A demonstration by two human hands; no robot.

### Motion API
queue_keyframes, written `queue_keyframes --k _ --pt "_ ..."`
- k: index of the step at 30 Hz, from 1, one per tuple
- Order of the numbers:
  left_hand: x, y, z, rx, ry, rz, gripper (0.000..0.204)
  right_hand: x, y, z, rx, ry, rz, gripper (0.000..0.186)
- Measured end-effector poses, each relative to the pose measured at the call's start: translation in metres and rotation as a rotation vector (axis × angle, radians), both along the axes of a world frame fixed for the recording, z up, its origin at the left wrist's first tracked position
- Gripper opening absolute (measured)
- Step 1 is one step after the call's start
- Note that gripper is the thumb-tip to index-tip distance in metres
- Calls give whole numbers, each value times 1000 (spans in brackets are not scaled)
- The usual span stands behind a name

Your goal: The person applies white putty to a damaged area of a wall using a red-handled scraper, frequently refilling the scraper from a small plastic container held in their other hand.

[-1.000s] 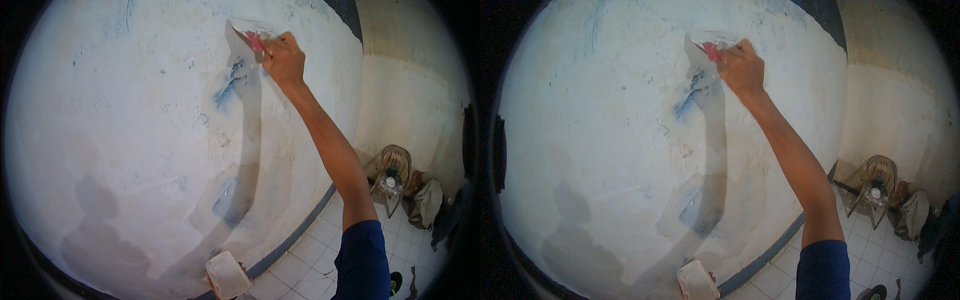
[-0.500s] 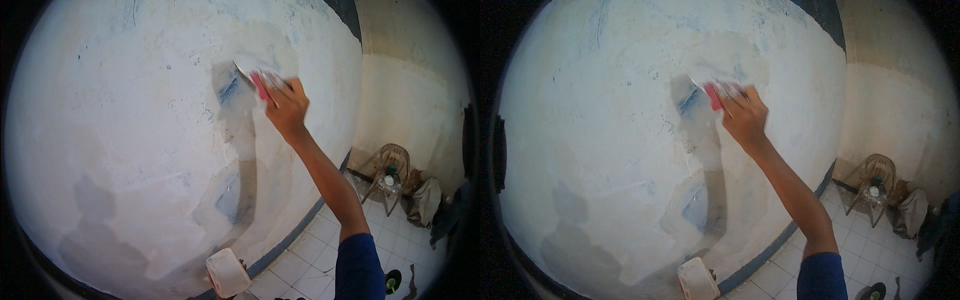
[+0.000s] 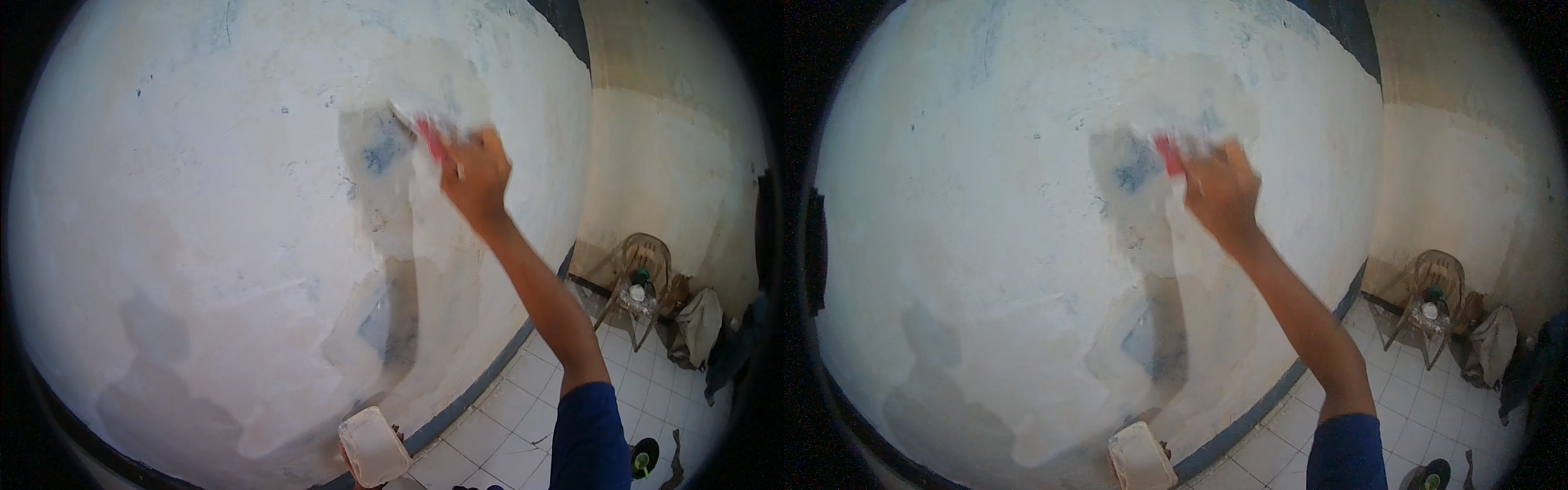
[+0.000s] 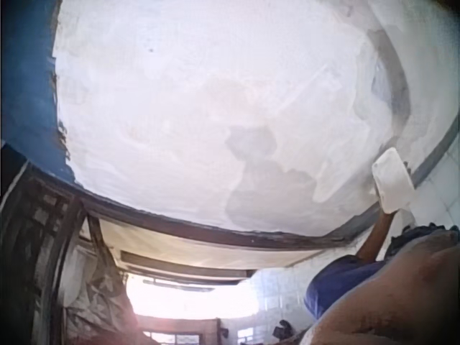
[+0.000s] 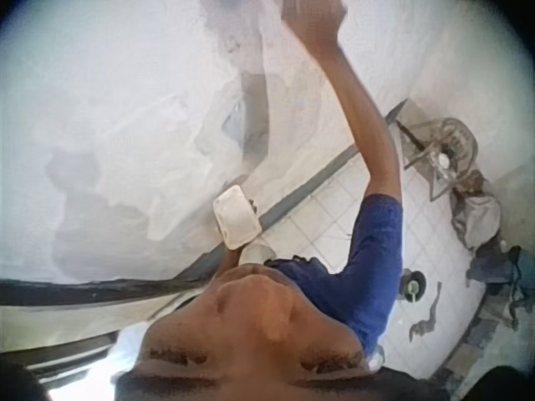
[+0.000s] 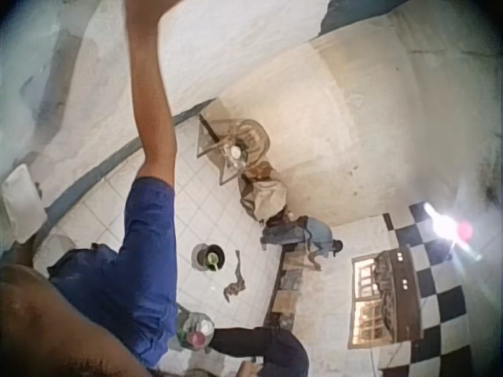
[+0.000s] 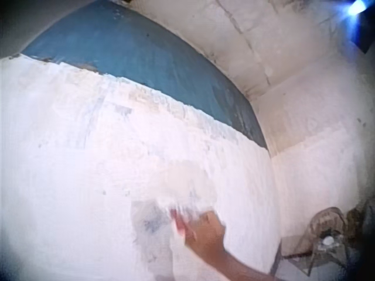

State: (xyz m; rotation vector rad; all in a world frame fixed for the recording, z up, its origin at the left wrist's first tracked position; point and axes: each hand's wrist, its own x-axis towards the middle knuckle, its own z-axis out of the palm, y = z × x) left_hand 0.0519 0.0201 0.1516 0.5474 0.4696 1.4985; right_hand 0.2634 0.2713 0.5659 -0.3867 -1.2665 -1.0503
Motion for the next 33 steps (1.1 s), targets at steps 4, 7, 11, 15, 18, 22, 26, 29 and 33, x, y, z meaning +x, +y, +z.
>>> queue_keyframes --k 4,7,11,15,18,22,26,29,33 --pt "8 8 -26 149 -457 -177 101 -9 26 49 -6 -11 21 25" --pt "8 1 -14 117 -692 -230 101 -18 29 -6 -63 -148 30 24" --pt "0 8 -20 82 -742 -348 101 -6 12 -124 -159 -263 46 42" --pt "2 -1 4 -29 -18 -54 102 7 0 -111 -184 -221 82 42" --pt "-3 -1 -7 87 -721 -293 103 3 15 -45 -93 -71 39 51" --pt "4 1 -2 54 -740 -242 103 -3 61 -48 -120 -94 -41 33" --pt "13 3 0 -8 -29 13 104 -4 59 -140 -170 -177 -42 26" --pt "-2 11 -52 136 -663 -233 103 11 39 -145 -67 -178 39 40" --pt "3 9 -23 31 -746 -212 103 26 34 -28 -31 -1 -44 39"
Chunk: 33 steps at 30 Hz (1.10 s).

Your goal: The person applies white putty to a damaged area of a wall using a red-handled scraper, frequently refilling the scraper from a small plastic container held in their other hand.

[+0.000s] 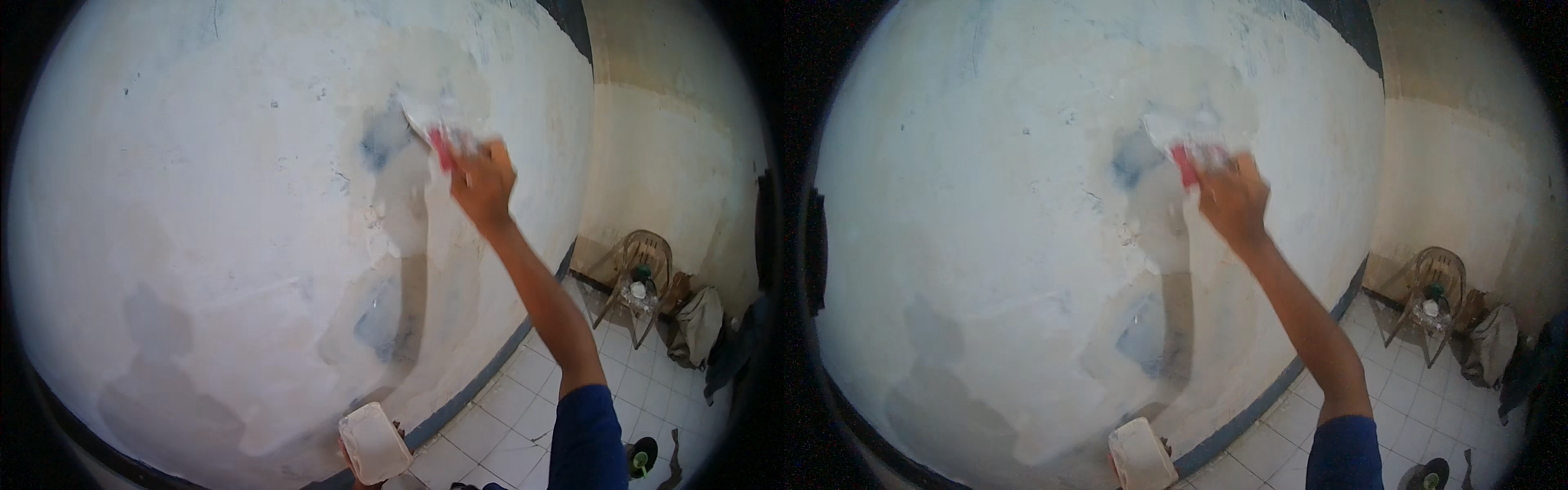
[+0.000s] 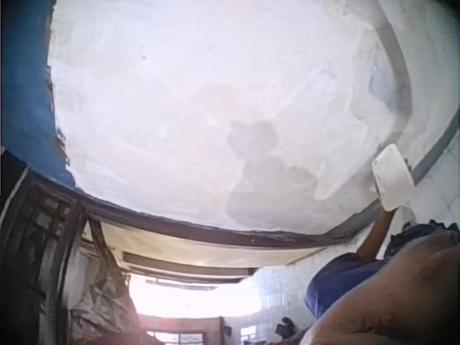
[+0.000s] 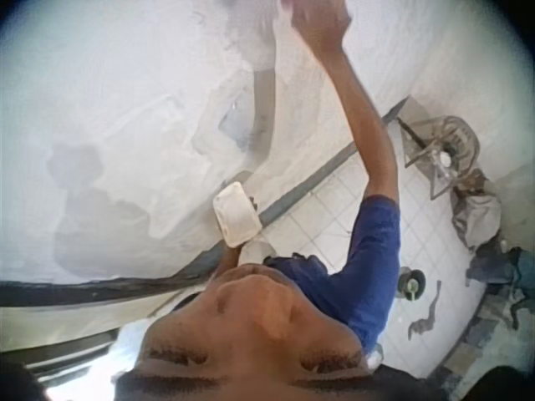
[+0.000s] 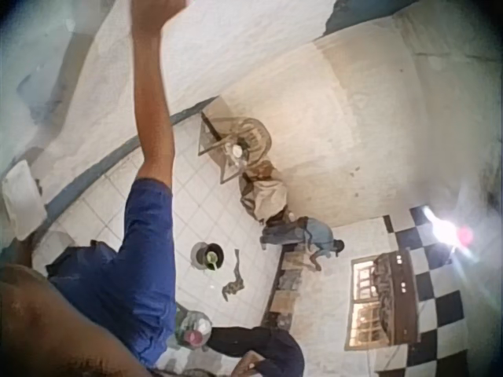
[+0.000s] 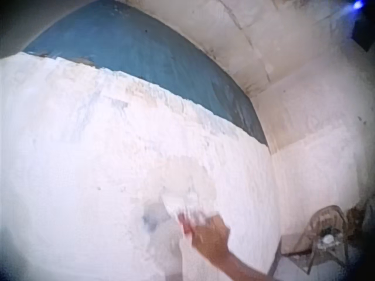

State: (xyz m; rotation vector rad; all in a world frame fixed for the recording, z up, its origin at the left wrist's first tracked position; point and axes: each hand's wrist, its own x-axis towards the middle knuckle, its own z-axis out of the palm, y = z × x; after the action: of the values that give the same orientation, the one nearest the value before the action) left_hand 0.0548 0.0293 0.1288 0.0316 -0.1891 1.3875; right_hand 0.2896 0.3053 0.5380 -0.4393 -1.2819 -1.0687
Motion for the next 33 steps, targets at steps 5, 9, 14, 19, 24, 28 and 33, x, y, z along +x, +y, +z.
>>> queue_keyframes --k 5,9,14,19,24,28,33 --pt "8 14 -15 59 -6 -19 103 -11 14 52 -22 -32 5 36" --pt "9 5 -4 40 -33 -46 103 -15 13 -89 -122 -135 70 37" --pt "1 2 26 33 -103 -152 102 -3 -11 -124 -147 -181 120 36" --pt "-2 7 9 38 376 42 102 24 23 7 14 67 99 38" --pt "6 13 12 64 -3 -86 103 31 65 11 -154 80 -32 31" --pt "12 8 25 -3 344 39 104 27 49 -101 -165 -40 90 39" --pt "13 19 -15 45 44 13 105 47 45 -53 -204 72 53 48"
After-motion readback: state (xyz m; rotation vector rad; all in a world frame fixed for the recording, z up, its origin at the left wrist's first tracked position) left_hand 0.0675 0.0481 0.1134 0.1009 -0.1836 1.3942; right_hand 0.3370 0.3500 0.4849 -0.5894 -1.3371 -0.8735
